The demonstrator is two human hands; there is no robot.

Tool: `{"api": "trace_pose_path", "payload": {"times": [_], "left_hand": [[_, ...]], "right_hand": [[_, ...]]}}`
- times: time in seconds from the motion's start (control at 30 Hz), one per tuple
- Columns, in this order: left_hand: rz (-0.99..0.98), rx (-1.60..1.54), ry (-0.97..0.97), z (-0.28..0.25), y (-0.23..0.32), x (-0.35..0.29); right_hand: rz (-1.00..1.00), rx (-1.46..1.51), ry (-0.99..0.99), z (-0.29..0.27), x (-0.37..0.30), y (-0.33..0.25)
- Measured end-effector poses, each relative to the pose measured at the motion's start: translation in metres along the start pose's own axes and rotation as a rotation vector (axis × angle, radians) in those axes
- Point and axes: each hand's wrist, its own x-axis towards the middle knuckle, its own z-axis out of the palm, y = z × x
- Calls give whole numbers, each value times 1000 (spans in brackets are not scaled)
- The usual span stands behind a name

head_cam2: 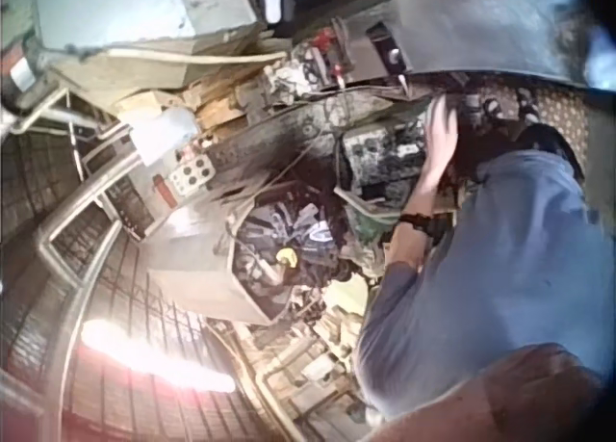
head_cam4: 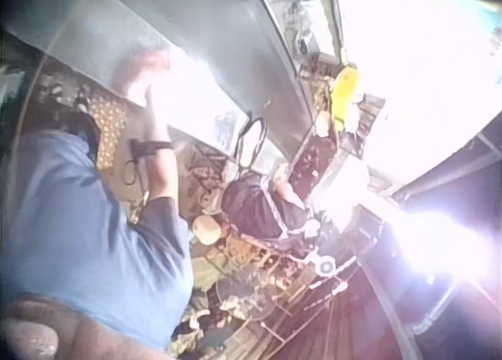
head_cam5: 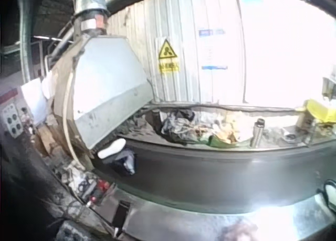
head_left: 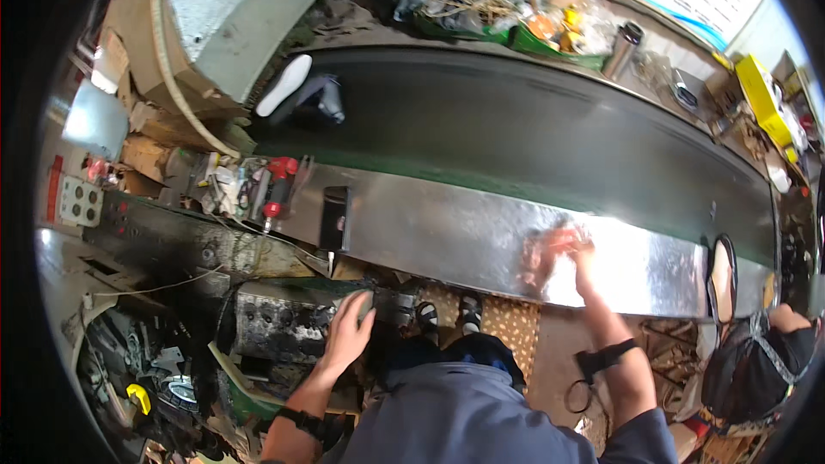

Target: Operating a shoe lasting machine and handling shoe components on a conveyor belt.

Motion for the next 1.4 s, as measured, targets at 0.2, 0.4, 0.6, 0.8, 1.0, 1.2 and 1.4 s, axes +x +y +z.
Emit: {"api": "trace_pose_path", "payload": {"times": [0.2, 0.4, 0.6, 0.8, 1.0, 1.2, 1.4], "left_hand": [[893, 64, -101, 12, 163, 146], [492, -81, 268, -37, 46, 256], [2, 300, 453, -113, -108, 400], [117, -168, -302, -132, -108, 501], [78, -436, 51, -137, -149, 550], [-187, 47, 298, -144, -278, 567], [-429, 128, 177, -174, -248, 559]], "right_hand": [[566, 998, -429, 234, -32, -120], [419, 589, -158, 181, -9, -135], [402, 411, 24, 138, 13, -141], [381, 454, -43, 207, 83, -183], [595, 624, 21, 251, 123, -202], [700, 733, 243, 244, 135, -156], [581, 987, 292, 236, 126, -163]]}}
